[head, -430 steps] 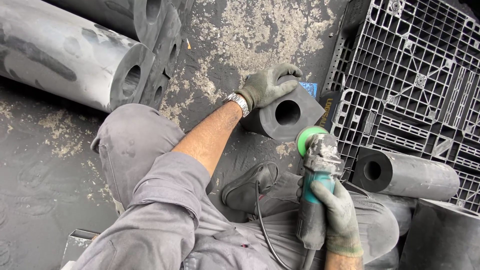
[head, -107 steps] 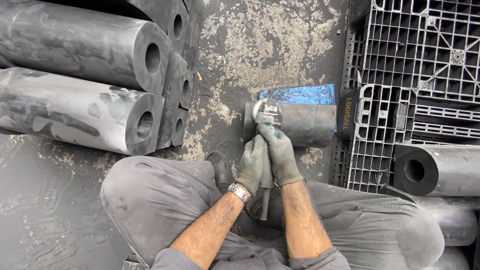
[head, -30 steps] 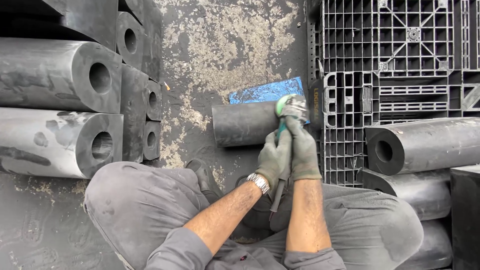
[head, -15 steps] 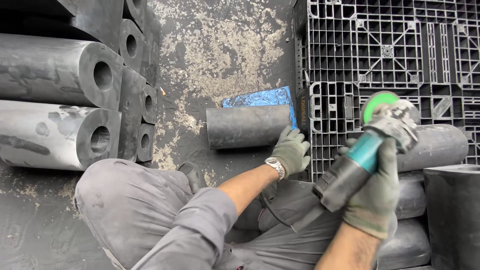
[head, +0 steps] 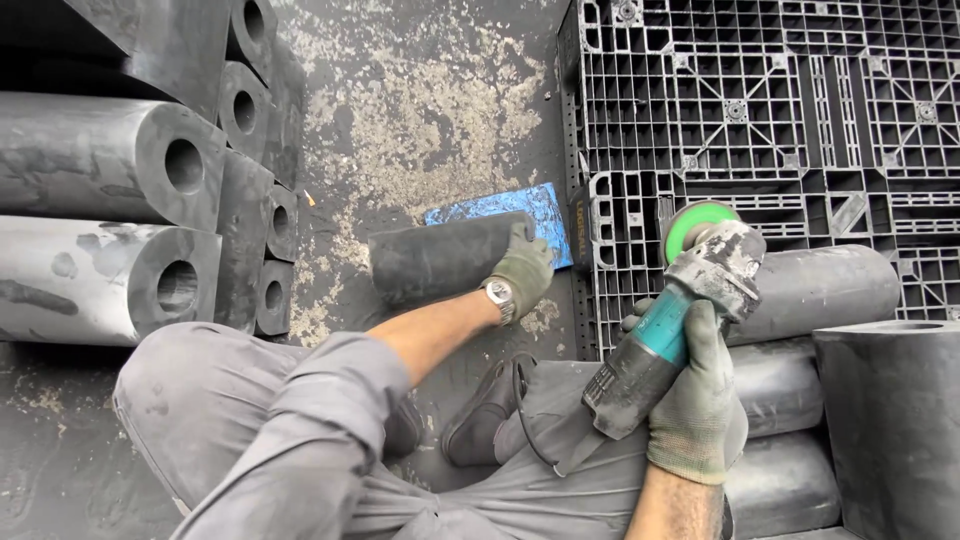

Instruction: The person sits on the workshop floor and uses an angle grinder to grind and smooth the surfaces of black plastic pipe fittings, repositioning each fitting by hand between grinding passes and setting finished pieces aside.

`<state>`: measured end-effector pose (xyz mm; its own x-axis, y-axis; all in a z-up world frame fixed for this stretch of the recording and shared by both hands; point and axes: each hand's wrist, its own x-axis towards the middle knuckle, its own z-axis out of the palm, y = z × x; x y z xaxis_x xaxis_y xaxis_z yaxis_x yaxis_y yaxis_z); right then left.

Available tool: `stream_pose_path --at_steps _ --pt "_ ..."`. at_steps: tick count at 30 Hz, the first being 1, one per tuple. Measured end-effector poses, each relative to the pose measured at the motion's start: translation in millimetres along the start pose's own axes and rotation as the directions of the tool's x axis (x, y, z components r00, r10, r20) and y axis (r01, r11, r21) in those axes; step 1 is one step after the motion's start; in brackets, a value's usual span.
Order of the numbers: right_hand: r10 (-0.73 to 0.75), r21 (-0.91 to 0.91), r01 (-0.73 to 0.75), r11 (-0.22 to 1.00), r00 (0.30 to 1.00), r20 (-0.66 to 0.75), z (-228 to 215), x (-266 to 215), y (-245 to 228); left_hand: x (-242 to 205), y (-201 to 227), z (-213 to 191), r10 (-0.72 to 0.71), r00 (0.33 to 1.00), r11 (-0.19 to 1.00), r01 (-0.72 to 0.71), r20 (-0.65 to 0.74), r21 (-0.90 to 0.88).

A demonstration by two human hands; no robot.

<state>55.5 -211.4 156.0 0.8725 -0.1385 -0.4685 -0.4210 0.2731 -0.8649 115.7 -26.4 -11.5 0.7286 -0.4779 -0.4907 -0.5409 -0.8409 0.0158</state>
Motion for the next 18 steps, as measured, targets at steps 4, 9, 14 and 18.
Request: stream_pose_path --at_steps 4,9,14,18 --pt "-0.024 0.039 0.022 0.999 0.998 0.056 2 -4 2 -56 -43 -3 -0.005 0.999 1.0 0.005 -0.044 -0.004" --pt "-0.039 0.003 0.039 0.999 0.996 0.082 3 -5 6 -109 -81 -1 -0.034 0.973 0.991 0.003 -0.227 -0.137" --pt "-0.035 -0.028 0.038 0.999 0.992 0.122 9 -12 3 -154 -112 -8 -0.125 0.983 0.972 0.095 -0.13 -0.215" --pt "0.003 -0.087 0.007 0.996 0.994 0.111 12 -11 3 -183 -122 -17 -0.267 0.96 0.911 0.224 -0.082 -0.347"
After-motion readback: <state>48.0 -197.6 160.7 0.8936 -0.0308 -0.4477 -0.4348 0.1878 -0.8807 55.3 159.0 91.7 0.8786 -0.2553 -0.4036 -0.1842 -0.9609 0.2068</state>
